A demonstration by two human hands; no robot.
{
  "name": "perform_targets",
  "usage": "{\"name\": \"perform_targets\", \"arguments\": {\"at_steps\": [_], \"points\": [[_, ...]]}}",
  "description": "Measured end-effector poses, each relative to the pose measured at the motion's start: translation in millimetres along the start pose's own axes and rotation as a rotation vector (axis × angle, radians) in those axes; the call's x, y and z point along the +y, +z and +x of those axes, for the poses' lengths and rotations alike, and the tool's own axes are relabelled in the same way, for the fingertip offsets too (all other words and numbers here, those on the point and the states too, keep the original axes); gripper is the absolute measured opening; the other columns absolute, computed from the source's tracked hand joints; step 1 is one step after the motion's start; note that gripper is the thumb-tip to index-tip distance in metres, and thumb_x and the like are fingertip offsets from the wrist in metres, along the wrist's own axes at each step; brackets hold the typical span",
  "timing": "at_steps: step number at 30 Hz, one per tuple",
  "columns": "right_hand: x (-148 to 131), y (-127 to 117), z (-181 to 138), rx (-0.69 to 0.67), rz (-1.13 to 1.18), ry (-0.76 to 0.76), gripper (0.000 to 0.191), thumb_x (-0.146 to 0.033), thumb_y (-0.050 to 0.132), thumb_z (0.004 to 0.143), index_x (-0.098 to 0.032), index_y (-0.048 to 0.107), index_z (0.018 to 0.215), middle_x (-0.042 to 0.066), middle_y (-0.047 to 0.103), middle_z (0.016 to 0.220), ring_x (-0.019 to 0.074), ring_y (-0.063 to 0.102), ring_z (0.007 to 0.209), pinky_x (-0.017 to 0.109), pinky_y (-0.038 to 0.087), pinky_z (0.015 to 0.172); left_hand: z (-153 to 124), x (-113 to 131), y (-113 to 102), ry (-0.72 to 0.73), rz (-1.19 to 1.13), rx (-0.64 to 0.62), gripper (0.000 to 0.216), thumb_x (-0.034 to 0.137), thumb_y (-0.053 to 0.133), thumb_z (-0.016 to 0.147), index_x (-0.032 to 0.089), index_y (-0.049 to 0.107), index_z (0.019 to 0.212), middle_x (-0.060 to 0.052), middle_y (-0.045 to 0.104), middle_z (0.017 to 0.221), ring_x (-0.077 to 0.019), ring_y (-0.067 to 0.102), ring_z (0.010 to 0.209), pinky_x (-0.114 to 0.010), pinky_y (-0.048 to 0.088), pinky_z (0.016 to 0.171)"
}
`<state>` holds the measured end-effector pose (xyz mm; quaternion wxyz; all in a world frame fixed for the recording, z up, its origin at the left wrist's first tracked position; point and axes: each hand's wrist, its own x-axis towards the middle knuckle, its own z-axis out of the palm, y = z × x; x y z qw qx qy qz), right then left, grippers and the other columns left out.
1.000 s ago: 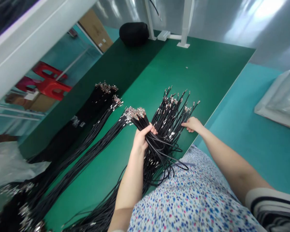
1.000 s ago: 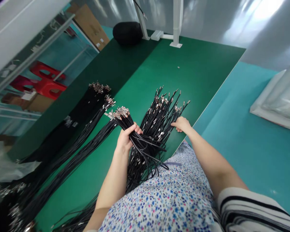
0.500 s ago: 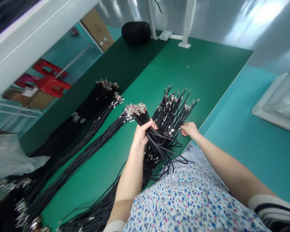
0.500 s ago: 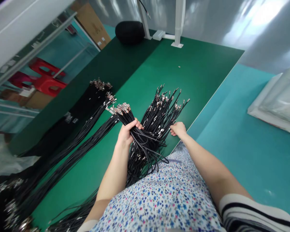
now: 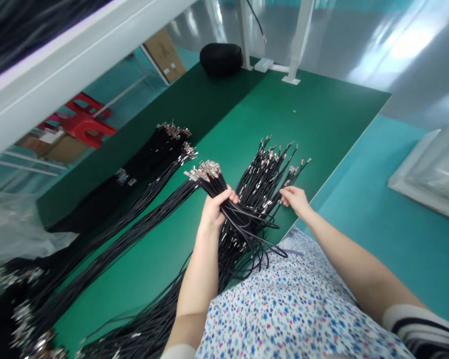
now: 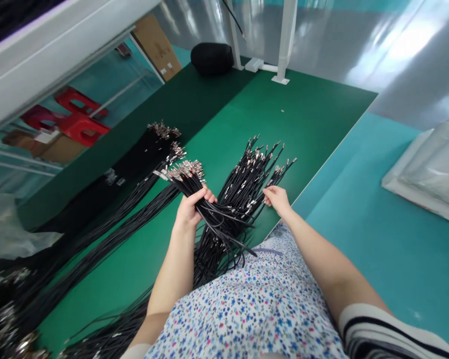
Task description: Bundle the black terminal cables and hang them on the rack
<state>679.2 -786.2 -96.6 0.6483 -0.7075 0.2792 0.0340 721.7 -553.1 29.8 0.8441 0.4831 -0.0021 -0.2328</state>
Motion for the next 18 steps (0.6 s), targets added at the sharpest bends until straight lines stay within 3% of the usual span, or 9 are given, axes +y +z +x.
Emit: {"name": "perform_targets", "arguments": {"at_steps": [3,7,13,18], "points": [[9,-9,7,-0.065,-0.148,0.062,0.008,-0.012,0.052,0.074,-0.013,0.057,0.081,-0.002,0.058,0.051,0.0066,0.051,0.037,0.015,0.041,0.036,4,-4,4,-0.006,0.008,0.001,0.015,0.019,0.066,0.065,0.013,0.053,0.071,0.001,0.048,0.055,-0.0102,0.050,0.053,-0.028,0.044,0.061],[19,-14,16,-0.004,-0.311,0.113,0.011,-0.020,0.053,0.076,-0.012,0.056,0.069,-0.001,0.055,0.045,0.0070,0.049,0.032,0.015,0.038,0.032,5,-3,4,-0.009,-0.011,0.030,0.016,0.019,0.066,0.065,0.013,0.053,0.072,0.002,0.047,0.054,-0.0101,0.050,0.053,-0.028,0.044,0.061],[15,0,22,-0.097,-0.474,0.151,0.031,-0.035,0.054,0.076,-0.012,0.056,0.055,0.003,0.058,0.045,0.0086,0.051,0.032,0.016,0.041,0.034,5,-2,3,-0.008,-0.004,0.033,0.016,0.020,0.066,0.064,0.013,0.053,0.071,0.002,0.047,0.054,-0.0097,0.050,0.053,-0.029,0.045,0.061],[7,7,18,-0.152,-0.564,0.192,0.035,-0.034,0.051,0.076,-0.011,0.058,0.051,0.005,0.059,0.044,0.0099,0.052,0.032,0.018,0.044,0.038,7,-3,1,-0.024,-0.013,0.037,0.019,0.021,0.067,0.062,0.014,0.052,0.071,0.003,0.047,0.054,-0.0096,0.050,0.053,-0.028,0.045,0.062]]}}
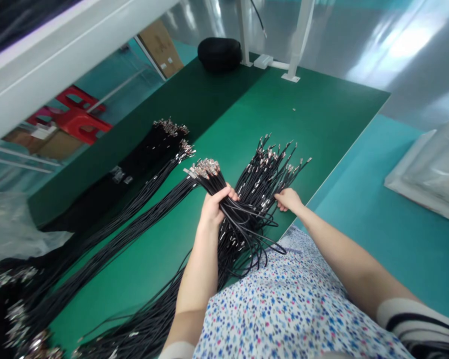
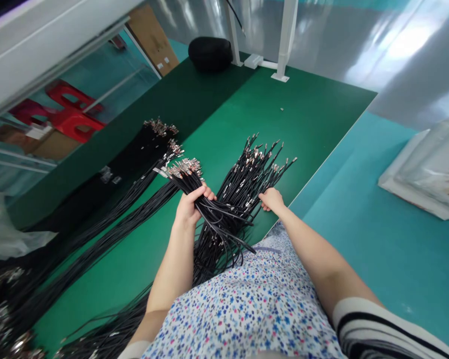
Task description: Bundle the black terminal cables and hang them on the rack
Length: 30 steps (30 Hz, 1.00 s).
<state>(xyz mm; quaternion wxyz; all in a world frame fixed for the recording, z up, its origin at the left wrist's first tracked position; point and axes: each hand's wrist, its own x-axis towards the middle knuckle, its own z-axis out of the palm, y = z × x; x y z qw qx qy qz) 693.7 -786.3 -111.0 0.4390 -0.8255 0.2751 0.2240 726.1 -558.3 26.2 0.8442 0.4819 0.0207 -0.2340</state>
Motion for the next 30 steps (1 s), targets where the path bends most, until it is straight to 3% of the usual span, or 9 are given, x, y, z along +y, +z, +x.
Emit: {"name": "perform_targets", "arguments": {"at_steps": [5,15,24,27,30], "points": [[-2,2,-4,-0.012,-0.044,0.003,0.036,-0.040,0.054,0.074,-0.011,0.058,0.052,0.007,0.060,0.046,0.0114,0.053,0.033,0.020,0.046,0.040,-2,2,2,0.009,-0.002,-0.018,0.018,0.020,0.066,0.064,0.014,0.051,0.073,0.002,0.048,0.056,-0.0095,0.050,0.054,-0.028,0.044,0.063],[6,17,2,0.047,0.175,0.102,0.017,-0.024,0.055,0.072,-0.011,0.057,0.062,0.006,0.061,0.047,0.0112,0.055,0.035,0.017,0.044,0.034,-2,1,2,0.008,0.013,-0.004,0.020,0.022,0.067,0.062,0.014,0.051,0.071,0.002,0.048,0.056,-0.0101,0.051,0.055,-0.028,0.045,0.063],[1,13,1,0.013,0.201,0.073,0.022,-0.024,0.056,0.074,-0.011,0.054,0.057,0.006,0.058,0.042,0.0118,0.052,0.031,0.018,0.042,0.032,0,-1,-1,0.015,0.005,-0.027,0.020,0.022,0.067,0.063,0.013,0.052,0.071,0.002,0.048,0.055,-0.0098,0.051,0.054,-0.029,0.045,0.062],[6,11,-4,-0.001,0.236,0.051,0.018,-0.021,0.054,0.076,-0.012,0.052,0.061,0.005,0.061,0.048,0.0107,0.055,0.035,0.017,0.044,0.034,-1,1,-3,0.013,0.010,-0.010,0.022,0.023,0.068,0.061,0.013,0.051,0.071,0.002,0.047,0.055,-0.0098,0.051,0.054,-0.029,0.045,0.062],[17,10,-10,0.024,0.220,0.026,0.018,-0.022,0.054,0.075,-0.013,0.051,0.059,0.002,0.057,0.042,0.0094,0.049,0.029,0.016,0.037,0.028,-1,3,-7,0.009,-0.014,0.006,0.024,0.022,0.069,0.060,0.014,0.050,0.072,0.003,0.047,0.056,-0.0095,0.050,0.054,-0.028,0.045,0.061]]}}
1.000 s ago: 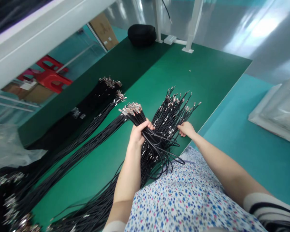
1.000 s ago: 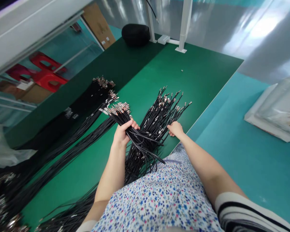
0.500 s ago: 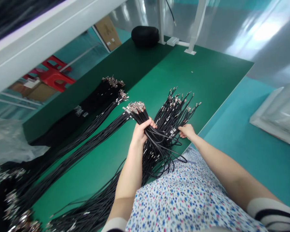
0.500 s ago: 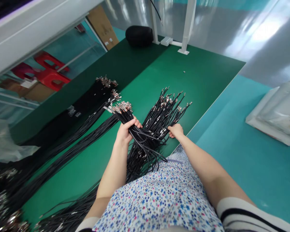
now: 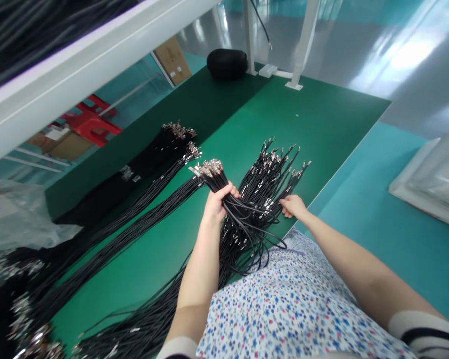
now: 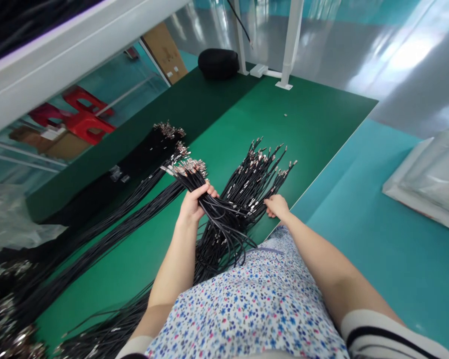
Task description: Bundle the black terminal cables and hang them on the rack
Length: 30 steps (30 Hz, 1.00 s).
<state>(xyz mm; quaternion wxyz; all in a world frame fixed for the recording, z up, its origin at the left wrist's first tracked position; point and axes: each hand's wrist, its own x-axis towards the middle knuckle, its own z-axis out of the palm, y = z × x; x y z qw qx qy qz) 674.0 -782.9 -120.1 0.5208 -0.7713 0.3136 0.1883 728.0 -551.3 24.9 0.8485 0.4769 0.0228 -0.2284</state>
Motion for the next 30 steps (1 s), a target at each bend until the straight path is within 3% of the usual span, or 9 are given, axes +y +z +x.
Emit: {"name": "perform_targets", "arguments": {"at_steps": [7,13,17,21,26,30], "points": [[-4,2,11,0.055,-0.012,-0.012,0.026,-0.034,0.056,0.075,-0.013,0.055,0.060,0.001,0.056,0.041,0.0075,0.047,0.028,0.015,0.036,0.030,2,-2,0,-0.010,-0.001,0.011,0.024,0.022,0.069,0.060,0.014,0.050,0.073,0.003,0.047,0.055,-0.0095,0.050,0.053,-0.028,0.044,0.061],[-13,-5,17,0.075,-0.048,0.045,0.025,-0.030,0.065,0.067,-0.012,0.056,0.051,0.005,0.056,0.039,0.0115,0.050,0.028,0.018,0.040,0.031,-1,-1,2,-0.005,0.000,0.005,0.024,0.022,0.069,0.060,0.014,0.050,0.073,0.003,0.047,0.055,-0.0095,0.050,0.054,-0.028,0.044,0.062],[-11,-9,12,0.165,-0.008,0.058,0.027,-0.033,0.060,0.072,-0.013,0.057,0.053,0.006,0.059,0.044,0.0111,0.053,0.032,0.017,0.043,0.035,-2,-1,2,0.007,-0.009,0.004,0.023,0.022,0.069,0.060,0.014,0.051,0.073,0.003,0.047,0.055,-0.0094,0.050,0.053,-0.028,0.044,0.062],[-14,-5,14,0.233,0.053,0.076,0.021,-0.025,0.053,0.075,-0.012,0.057,0.058,0.005,0.060,0.046,0.0099,0.053,0.033,0.017,0.045,0.036,-1,-2,3,-0.005,0.001,0.003,0.023,0.023,0.069,0.060,0.013,0.050,0.070,0.003,0.047,0.055,-0.0096,0.050,0.053,-0.029,0.044,0.062],[-14,-3,18,0.228,0.141,0.099,0.013,-0.020,0.050,0.077,-0.010,0.057,0.071,0.003,0.058,0.043,0.0101,0.055,0.035,0.016,0.046,0.037,-2,-2,5,0.004,-0.003,-0.001,0.023,0.023,0.069,0.061,0.013,0.051,0.072,0.003,0.048,0.056,-0.0095,0.051,0.053,-0.029,0.044,0.063],[-16,-9,23,0.192,0.132,0.116,0.015,-0.022,0.055,0.072,-0.011,0.055,0.062,0.006,0.056,0.041,0.0130,0.052,0.031,0.019,0.043,0.031,-5,-2,6,0.009,0.014,-0.022,0.022,0.023,0.068,0.062,0.013,0.051,0.071,0.002,0.048,0.056,-0.0100,0.051,0.054,-0.028,0.044,0.063]]}}
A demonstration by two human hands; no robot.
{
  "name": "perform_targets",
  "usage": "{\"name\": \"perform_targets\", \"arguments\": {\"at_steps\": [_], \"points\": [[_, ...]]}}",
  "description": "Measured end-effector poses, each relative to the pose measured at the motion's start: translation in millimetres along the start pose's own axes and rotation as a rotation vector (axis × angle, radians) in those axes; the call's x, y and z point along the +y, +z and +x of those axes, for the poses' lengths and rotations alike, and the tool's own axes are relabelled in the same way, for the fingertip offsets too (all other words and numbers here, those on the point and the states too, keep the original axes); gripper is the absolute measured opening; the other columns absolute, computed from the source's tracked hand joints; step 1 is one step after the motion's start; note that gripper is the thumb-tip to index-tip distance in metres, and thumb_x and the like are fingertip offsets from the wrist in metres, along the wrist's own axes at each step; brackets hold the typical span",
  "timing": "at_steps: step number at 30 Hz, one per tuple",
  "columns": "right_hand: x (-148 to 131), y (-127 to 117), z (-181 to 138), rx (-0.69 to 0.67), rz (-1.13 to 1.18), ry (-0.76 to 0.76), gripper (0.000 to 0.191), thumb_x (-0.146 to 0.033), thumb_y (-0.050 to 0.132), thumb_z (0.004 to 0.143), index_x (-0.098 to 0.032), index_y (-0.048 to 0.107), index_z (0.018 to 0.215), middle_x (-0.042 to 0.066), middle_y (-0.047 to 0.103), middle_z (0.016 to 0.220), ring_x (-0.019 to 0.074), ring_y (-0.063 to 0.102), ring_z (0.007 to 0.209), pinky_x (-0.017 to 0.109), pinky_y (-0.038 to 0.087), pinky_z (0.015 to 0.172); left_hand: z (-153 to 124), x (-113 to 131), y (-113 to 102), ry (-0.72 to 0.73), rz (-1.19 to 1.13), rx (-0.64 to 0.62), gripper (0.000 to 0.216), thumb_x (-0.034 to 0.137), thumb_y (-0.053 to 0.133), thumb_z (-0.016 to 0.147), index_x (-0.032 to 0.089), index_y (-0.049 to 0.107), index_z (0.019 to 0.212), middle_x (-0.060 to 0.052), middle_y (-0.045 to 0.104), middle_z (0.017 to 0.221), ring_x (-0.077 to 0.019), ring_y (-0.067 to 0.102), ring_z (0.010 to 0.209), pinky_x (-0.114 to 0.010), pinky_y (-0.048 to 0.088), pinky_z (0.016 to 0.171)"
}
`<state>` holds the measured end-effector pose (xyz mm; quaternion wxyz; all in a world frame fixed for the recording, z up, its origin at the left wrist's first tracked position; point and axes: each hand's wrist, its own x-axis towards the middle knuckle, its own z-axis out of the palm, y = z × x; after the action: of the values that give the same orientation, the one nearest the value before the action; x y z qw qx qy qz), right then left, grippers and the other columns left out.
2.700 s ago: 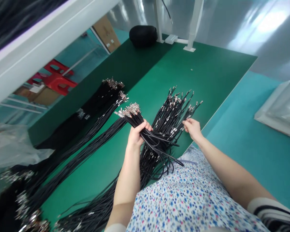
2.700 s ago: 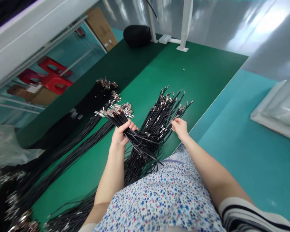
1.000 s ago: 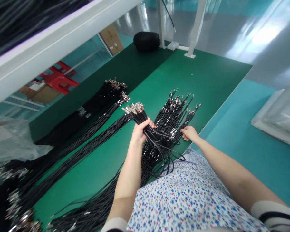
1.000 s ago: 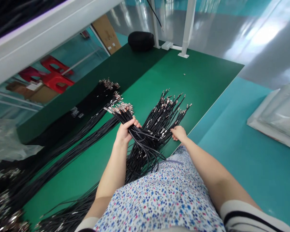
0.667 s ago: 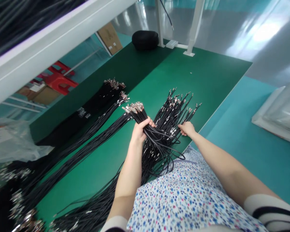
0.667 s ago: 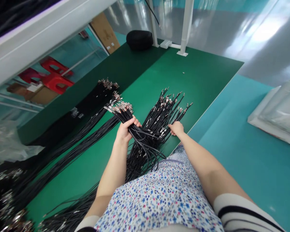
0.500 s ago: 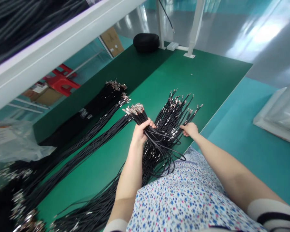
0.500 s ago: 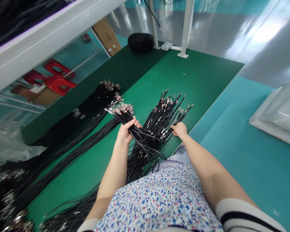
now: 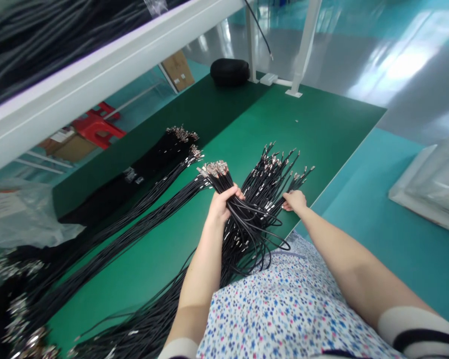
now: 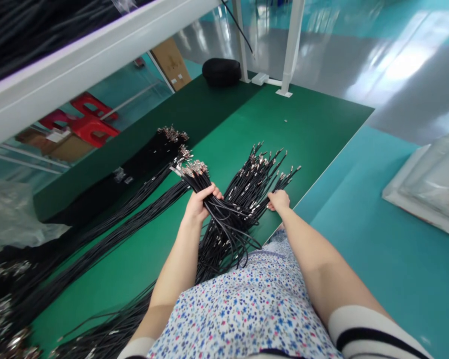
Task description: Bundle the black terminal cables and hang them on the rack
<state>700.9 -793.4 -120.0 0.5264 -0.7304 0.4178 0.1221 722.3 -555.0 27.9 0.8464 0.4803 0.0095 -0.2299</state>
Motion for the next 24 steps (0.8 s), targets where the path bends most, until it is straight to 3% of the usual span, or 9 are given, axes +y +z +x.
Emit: {"name": "perform_targets", "arguments": {"at_steps": [7,14,17,20,24], "points": [[-10,-3,-10,-0.043,0.122,0.015,0.011,-0.016,0.050,0.075,-0.012,0.050,0.065,0.006,0.056,0.042,0.0146,0.055,0.035,0.023,0.047,0.036,-4,-1,2,0.021,0.028,-0.023,0.021,0.023,0.067,0.063,0.013,0.051,0.072,0.001,0.049,0.057,-0.0106,0.052,0.055,-0.027,0.044,0.061],[-7,-29,-46,-0.009,0.217,-0.199,0.021,-0.025,0.049,0.076,-0.015,0.045,0.058,-0.001,0.051,0.039,0.0074,0.043,0.028,0.016,0.031,0.026,-7,5,0,0.017,-0.005,-0.021,0.021,0.022,0.067,0.063,0.013,0.051,0.073,0.002,0.049,0.056,-0.0105,0.052,0.055,-0.028,0.044,0.062],[-13,-38,-61,-0.014,0.213,-0.260,0.025,-0.026,0.051,0.073,-0.015,0.045,0.052,-0.001,0.048,0.036,0.0069,0.041,0.027,0.016,0.029,0.026,-9,8,-1,0.018,0.019,-0.019,0.021,0.022,0.067,0.063,0.013,0.051,0.072,0.002,0.049,0.056,-0.0107,0.052,0.055,-0.028,0.043,0.061],[-30,-41,-85,-0.020,0.305,-0.383,0.027,-0.031,0.052,0.073,-0.015,0.047,0.052,-0.001,0.049,0.038,0.0068,0.041,0.027,0.017,0.030,0.027,-17,20,-3,0.033,0.072,-0.025,0.020,0.023,0.066,0.064,0.012,0.050,0.069,0.002,0.047,0.055,-0.0099,0.050,0.053,-0.028,0.043,0.060],[-73,-44,-138,-0.026,0.487,-0.631,0.028,-0.037,0.055,0.074,-0.015,0.050,0.058,-0.003,0.051,0.042,0.0060,0.042,0.030,0.017,0.030,0.029,-40,54,-6,-0.018,0.240,-0.195,0.015,0.021,0.064,0.067,0.012,0.052,0.070,0.001,0.048,0.052,-0.0114,0.050,0.050,-0.029,0.042,0.056]]}}
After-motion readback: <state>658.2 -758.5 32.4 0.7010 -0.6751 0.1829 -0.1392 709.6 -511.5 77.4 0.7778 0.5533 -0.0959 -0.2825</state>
